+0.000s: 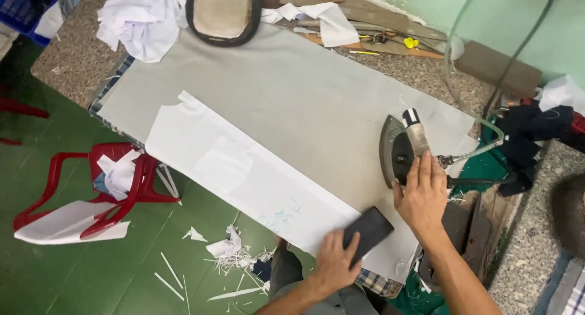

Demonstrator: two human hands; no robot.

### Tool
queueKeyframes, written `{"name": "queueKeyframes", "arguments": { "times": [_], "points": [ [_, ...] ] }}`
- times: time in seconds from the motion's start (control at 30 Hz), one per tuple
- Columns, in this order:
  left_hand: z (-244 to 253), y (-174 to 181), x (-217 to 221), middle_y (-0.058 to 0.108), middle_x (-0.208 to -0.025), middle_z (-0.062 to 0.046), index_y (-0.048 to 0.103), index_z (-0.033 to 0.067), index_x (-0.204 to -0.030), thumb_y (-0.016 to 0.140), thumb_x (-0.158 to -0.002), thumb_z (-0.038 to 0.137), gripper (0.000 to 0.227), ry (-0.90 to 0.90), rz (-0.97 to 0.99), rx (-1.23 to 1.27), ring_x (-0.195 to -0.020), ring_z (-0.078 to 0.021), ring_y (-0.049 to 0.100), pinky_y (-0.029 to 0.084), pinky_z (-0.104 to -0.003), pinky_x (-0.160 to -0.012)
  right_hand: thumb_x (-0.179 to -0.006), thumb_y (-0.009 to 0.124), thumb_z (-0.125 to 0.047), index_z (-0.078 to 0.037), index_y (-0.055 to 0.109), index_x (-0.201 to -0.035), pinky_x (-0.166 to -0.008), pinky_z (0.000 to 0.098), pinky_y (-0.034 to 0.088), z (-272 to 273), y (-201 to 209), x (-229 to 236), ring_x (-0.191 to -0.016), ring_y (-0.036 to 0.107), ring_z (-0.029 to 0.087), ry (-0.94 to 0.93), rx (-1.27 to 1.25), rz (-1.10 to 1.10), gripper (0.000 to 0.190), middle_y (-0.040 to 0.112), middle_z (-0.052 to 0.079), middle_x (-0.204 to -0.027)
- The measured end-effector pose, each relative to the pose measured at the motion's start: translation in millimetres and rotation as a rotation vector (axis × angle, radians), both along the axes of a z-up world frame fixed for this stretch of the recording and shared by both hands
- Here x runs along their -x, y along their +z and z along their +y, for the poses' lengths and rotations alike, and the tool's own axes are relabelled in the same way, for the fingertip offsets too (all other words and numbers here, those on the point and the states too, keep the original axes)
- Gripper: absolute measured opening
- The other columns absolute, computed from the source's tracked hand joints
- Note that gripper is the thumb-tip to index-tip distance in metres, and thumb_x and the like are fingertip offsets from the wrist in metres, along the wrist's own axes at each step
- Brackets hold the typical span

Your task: The person irons a white fabric piece on a work table using a steam iron and a black pressing block. They repeatedly smooth, fold, and press the fabric, occasionally using scissors to trim edges and a curved pressing cushion to shape specific areas.

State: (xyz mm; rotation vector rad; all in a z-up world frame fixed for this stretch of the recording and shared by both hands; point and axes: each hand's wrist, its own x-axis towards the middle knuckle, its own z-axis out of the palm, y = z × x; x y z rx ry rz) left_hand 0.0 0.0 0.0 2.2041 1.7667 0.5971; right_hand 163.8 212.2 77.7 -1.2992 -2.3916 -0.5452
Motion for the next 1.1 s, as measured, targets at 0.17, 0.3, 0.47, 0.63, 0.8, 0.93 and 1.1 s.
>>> {"name": "queueKeyframes", "arguments": {
  "times": [0.17, 0.3, 0.47, 0.63, 0.8, 0.93, 1.1],
  "points": [
    [10.1, 21.1, 1.6, 0.050, -0.135, -0.037, 0.056, -0.0034, -0.143, 0.059, -0.100, 0.043, 0.063, -0.076, -0.098, 0.041, -0.116, -0.0504, 0.048, 0.042, -0.058, -0.095, -0.095, 0.066, -0.036, 0.015, 0.063, -0.134, -0.107, 0.0533, 0.050, -2.8, 7.5, 5.2, -0.129, 0.057, 0.046, 0.016, -0.007, -0.047, 0.064, 0.057, 0.033, -0.146],
    [36.0, -4.0, 74.2, 0.032, -0.168, -0.015, 0.041, 0.0159, -0.157, 0.029, -0.107, 0.054, 0.064, -0.246, -0.069, 0.164, -0.157, -0.0354, 0.024, 0.008, -0.053, -0.130, -0.095, 0.066, -0.034, 0.017, 0.068, -0.131, -0.109, 0.0523, 0.051, -3.6, 15.4, 11.1, -0.128, 0.060, 0.046, 0.026, -0.051, -0.078, 0.063, 0.061, 0.035, -0.143],
    [90.2, -76.5, 275.4, 0.040, -0.164, -0.003, 0.046, 0.0217, -0.155, 0.045, -0.107, 0.043, 0.052, -0.128, 0.096, -0.168, -0.156, -0.0251, 0.029, 0.017, -0.051, -0.128, -0.102, 0.055, -0.041, 0.015, 0.071, -0.132, -0.106, 0.0514, 0.055, -1.0, 12.5, 14.9, -0.131, 0.061, 0.043, 0.004, -0.073, -0.083, 0.065, 0.065, 0.031, -0.144],
    [117.7, -6.3, 444.8, 0.011, -0.167, -0.030, 0.009, 0.0055, -0.164, 0.003, -0.105, 0.060, 0.080, 0.917, 0.566, 0.609, -0.156, -0.0456, 0.004, 0.003, -0.056, -0.125, -0.103, 0.060, -0.023, 0.017, 0.073, -0.128, -0.111, 0.0501, 0.054, 0.0, 10.0, 6.6, -0.128, 0.065, 0.044, -0.001, -0.037, -0.078, 0.048, 0.067, 0.033, -0.143],
    [85.8, -7.7, 346.9, 0.037, -0.162, -0.024, 0.041, -0.0041, -0.154, 0.051, -0.103, 0.043, 0.070, 0.378, 0.387, -0.050, -0.154, -0.0433, 0.025, 0.017, -0.058, -0.128, -0.101, 0.062, -0.019, 0.010, 0.052, -0.156, -0.070, 0.0573, 0.060, 53.4, 8.2, -26.7, -0.098, 0.070, 0.044, -0.251, 0.553, -0.082, 0.063, 0.073, 0.026, -0.114],
    [66.5, -3.7, 221.5, 0.034, -0.165, -0.015, 0.042, 0.0092, -0.155, 0.058, -0.098, 0.049, 0.071, -0.119, 0.087, 0.113, -0.153, -0.0352, 0.030, 0.014, -0.056, -0.127, -0.102, 0.059, -0.045, -0.005, 0.057, -0.150, -0.084, 0.0557, 0.046, 120.9, -14.4, -11.6, -0.108, 0.063, 0.052, -0.516, 0.949, 0.212, 0.063, 0.071, 0.031, -0.119],
    [86.8, -23.2, 222.9, 0.034, -0.168, -0.001, 0.039, 0.0275, -0.158, 0.029, -0.106, 0.057, 0.061, -0.328, 0.184, 0.050, -0.157, -0.0230, 0.028, 0.011, -0.047, -0.131, -0.109, 0.064, -0.025, 0.003, 0.057, -0.128, -0.059, 0.0557, 0.050, 105.7, 21.7, 44.5, -0.075, 0.061, 0.039, -0.637, 1.244, 0.626, 0.035, 0.062, 0.026, -0.097]
  ]
}}
